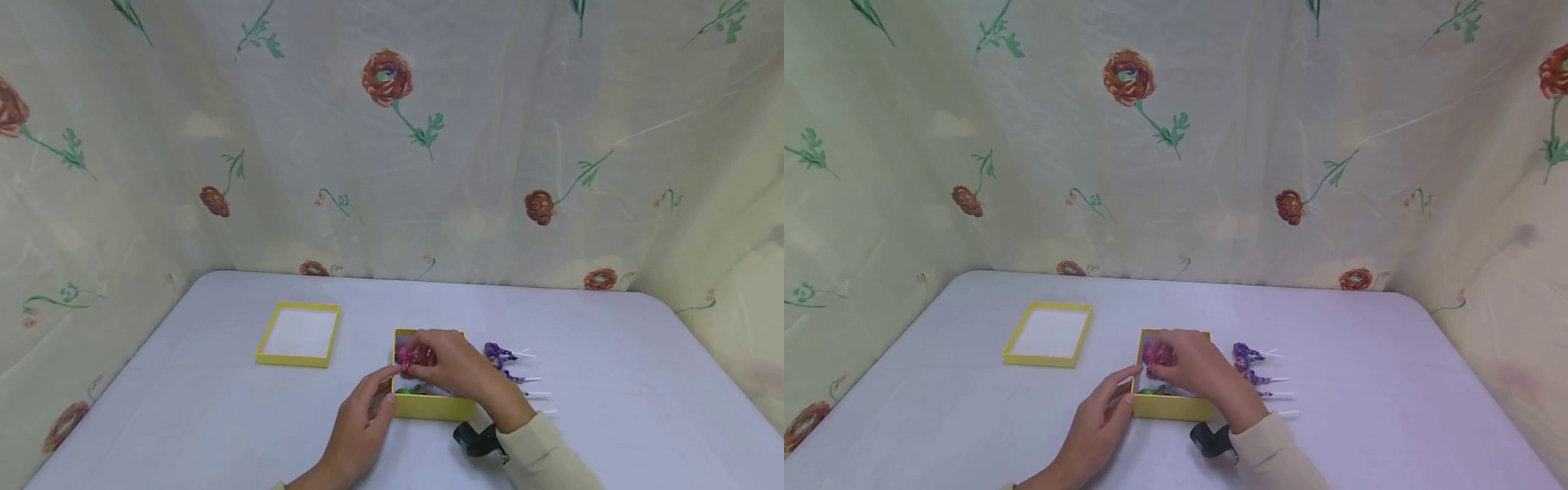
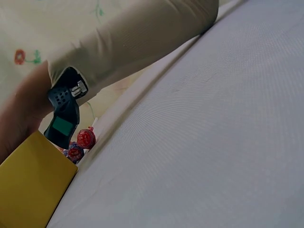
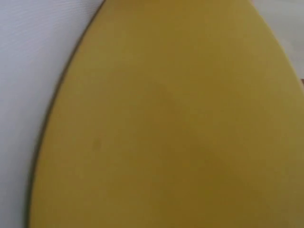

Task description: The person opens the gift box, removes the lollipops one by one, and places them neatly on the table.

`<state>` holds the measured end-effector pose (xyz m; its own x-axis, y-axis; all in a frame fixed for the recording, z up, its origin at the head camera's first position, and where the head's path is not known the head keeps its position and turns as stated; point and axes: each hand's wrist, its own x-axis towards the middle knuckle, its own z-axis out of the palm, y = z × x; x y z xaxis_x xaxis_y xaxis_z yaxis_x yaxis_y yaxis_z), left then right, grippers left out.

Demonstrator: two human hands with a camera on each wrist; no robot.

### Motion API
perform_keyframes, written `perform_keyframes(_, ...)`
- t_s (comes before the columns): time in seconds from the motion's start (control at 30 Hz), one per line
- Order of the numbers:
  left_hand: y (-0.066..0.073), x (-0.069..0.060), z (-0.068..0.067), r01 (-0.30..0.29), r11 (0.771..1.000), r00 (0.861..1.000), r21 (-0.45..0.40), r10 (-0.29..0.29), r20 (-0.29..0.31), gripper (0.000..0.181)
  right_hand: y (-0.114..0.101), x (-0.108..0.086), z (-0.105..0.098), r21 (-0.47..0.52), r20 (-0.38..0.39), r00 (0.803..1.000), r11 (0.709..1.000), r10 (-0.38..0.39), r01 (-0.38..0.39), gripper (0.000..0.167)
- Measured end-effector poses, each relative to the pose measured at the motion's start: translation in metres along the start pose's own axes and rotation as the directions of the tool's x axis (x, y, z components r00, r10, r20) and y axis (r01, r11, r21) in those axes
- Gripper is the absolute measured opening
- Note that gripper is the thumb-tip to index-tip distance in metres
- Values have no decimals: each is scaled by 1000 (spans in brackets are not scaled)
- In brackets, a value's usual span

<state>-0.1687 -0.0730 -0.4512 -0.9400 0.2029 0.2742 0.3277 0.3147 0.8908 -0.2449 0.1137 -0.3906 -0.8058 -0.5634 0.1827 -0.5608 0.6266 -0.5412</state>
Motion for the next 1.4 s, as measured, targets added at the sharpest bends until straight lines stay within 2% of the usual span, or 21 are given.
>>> perform_keyframes(0.2,1,-1,-1,-3,1000,1000,1,3,1,37,-1,0,7,-75,-39,999,997,-11,8,16)
perform_keyframes(0.53,1,-1,-1,8,1000,1000,6,-8,4,37,-1,1,11,-168,-23,998,984,51,-55,20)
perform_keyframes(0.8,-1,-1,0,-26,1000,1000,-13,26,-8,38,-2,0,11,-174,5,995,980,102,-100,21)
perform_keyframes(1.07,-1,-1,0,-30,1000,1000,-8,30,-2,37,-3,-1,11,-176,6,996,981,85,-83,20)
perform_keyframes(1.4,-1,-2,0,-56,998,998,-1,56,-24,38,-3,1,11,-190,29,994,977,107,-99,19)
